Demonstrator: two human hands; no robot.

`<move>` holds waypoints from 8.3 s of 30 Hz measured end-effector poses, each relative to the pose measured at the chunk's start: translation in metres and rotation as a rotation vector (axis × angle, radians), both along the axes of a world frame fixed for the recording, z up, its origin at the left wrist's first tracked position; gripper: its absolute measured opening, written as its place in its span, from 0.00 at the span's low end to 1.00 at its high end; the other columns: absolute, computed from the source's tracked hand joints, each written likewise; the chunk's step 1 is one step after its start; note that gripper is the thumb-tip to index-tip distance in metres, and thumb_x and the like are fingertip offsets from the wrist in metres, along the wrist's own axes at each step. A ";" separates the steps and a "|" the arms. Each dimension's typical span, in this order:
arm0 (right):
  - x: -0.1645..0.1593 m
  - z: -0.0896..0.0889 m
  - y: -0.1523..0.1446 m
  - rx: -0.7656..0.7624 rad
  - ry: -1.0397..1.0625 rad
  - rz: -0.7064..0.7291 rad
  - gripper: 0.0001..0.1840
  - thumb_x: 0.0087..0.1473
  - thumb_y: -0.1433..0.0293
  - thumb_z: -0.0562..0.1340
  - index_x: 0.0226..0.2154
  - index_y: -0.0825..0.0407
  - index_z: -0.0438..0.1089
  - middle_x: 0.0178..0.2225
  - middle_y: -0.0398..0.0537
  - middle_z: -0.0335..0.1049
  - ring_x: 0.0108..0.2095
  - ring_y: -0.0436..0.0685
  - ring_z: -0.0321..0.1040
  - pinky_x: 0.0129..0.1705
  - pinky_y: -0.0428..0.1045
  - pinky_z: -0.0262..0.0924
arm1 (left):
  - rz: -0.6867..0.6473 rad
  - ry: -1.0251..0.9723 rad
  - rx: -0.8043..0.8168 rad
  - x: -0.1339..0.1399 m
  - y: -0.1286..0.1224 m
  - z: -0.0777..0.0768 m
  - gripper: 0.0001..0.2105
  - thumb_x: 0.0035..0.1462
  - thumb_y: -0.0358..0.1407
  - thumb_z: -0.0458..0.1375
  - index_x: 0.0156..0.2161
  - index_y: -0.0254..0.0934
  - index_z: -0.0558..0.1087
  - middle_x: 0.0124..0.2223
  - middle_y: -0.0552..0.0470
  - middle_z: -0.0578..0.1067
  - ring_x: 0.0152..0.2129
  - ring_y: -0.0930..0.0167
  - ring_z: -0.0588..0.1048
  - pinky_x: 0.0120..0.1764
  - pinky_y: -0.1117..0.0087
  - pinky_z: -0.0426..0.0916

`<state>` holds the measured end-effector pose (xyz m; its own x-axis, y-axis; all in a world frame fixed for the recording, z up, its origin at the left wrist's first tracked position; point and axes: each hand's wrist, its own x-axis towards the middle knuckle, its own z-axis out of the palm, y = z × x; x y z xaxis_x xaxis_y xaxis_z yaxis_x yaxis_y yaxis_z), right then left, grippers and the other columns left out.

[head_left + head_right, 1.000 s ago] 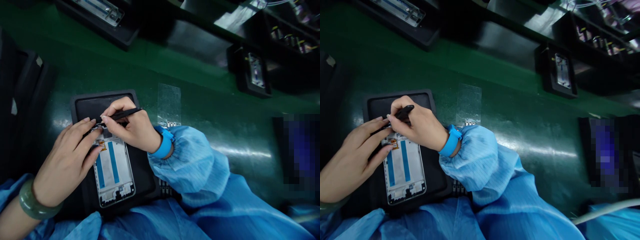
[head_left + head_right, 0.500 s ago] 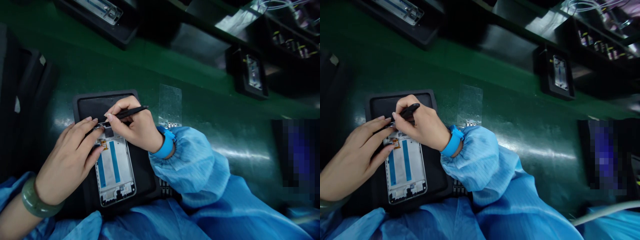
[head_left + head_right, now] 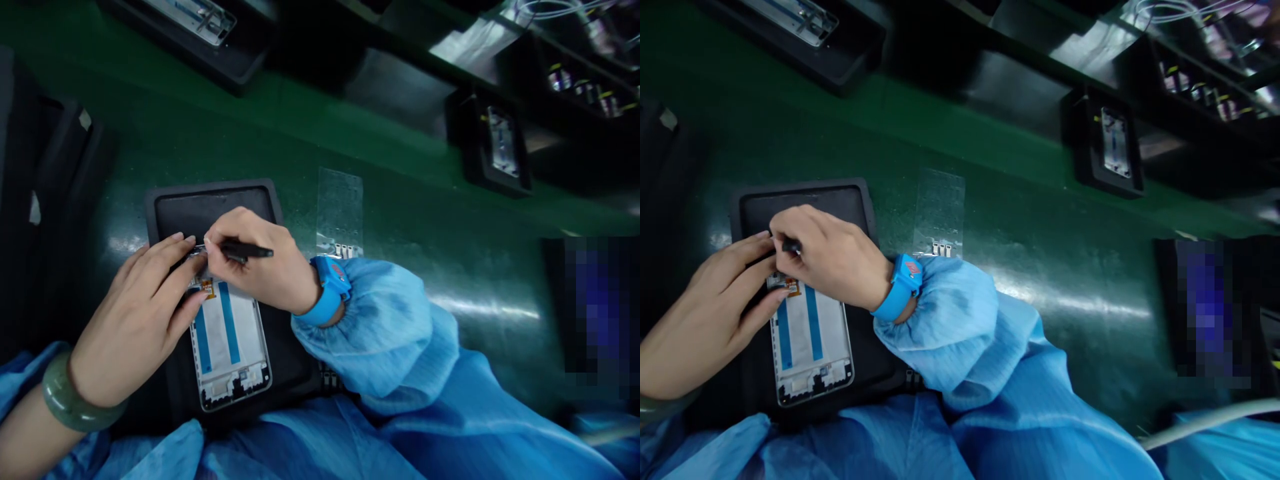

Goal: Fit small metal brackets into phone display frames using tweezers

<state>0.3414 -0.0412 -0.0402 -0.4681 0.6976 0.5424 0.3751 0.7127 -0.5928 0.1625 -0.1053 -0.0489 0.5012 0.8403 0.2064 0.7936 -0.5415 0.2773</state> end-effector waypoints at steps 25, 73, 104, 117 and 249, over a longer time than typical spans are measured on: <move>0.008 -0.002 0.007 -0.298 0.148 -0.008 0.07 0.55 0.69 0.61 0.33 0.52 0.61 0.32 0.42 0.67 0.31 0.46 0.68 0.32 0.42 0.64 | -0.005 -0.019 -0.039 -0.001 0.000 0.003 0.18 0.62 0.37 0.49 0.56 0.34 0.61 0.59 0.41 0.63 0.59 0.60 0.59 0.57 0.52 0.58; 0.003 -0.002 0.002 -0.037 0.089 -0.016 0.04 0.54 0.74 0.60 0.30 0.52 0.62 0.30 0.42 0.69 0.33 0.47 0.69 0.37 0.44 0.67 | 0.014 0.016 0.012 0.001 0.000 0.002 0.18 0.61 0.37 0.50 0.55 0.33 0.62 0.57 0.40 0.65 0.57 0.61 0.61 0.56 0.54 0.61; 0.018 -0.001 0.009 -0.363 0.220 -0.012 0.09 0.53 0.65 0.63 0.33 0.51 0.63 0.32 0.41 0.68 0.28 0.46 0.68 0.29 0.44 0.65 | 0.130 -0.159 0.038 0.003 0.006 0.009 0.12 0.58 0.32 0.55 0.48 0.35 0.66 0.52 0.43 0.69 0.51 0.64 0.68 0.54 0.59 0.64; 0.020 -0.002 0.010 -0.189 0.125 0.073 0.09 0.54 0.65 0.62 0.36 0.52 0.65 0.35 0.41 0.69 0.34 0.47 0.69 0.35 0.43 0.64 | 0.220 -0.069 0.084 0.003 0.022 0.002 0.07 0.57 0.35 0.55 0.41 0.38 0.69 0.48 0.46 0.70 0.46 0.61 0.70 0.45 0.56 0.67; 0.021 0.005 0.019 -0.344 0.672 -0.189 0.08 0.60 0.64 0.55 0.33 0.51 0.63 0.34 0.42 0.71 0.35 0.48 0.73 0.36 0.45 0.71 | 0.477 -0.510 -0.026 0.003 0.018 0.011 0.10 0.57 0.30 0.51 0.43 0.40 0.71 0.41 0.55 0.75 0.40 0.69 0.74 0.47 0.62 0.70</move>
<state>0.3626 -0.0218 -0.0347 0.0284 0.9133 0.4064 -0.0464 0.4073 -0.9121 0.1656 -0.0872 -0.0382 -0.0783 0.9524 0.2947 0.7102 -0.1542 0.6869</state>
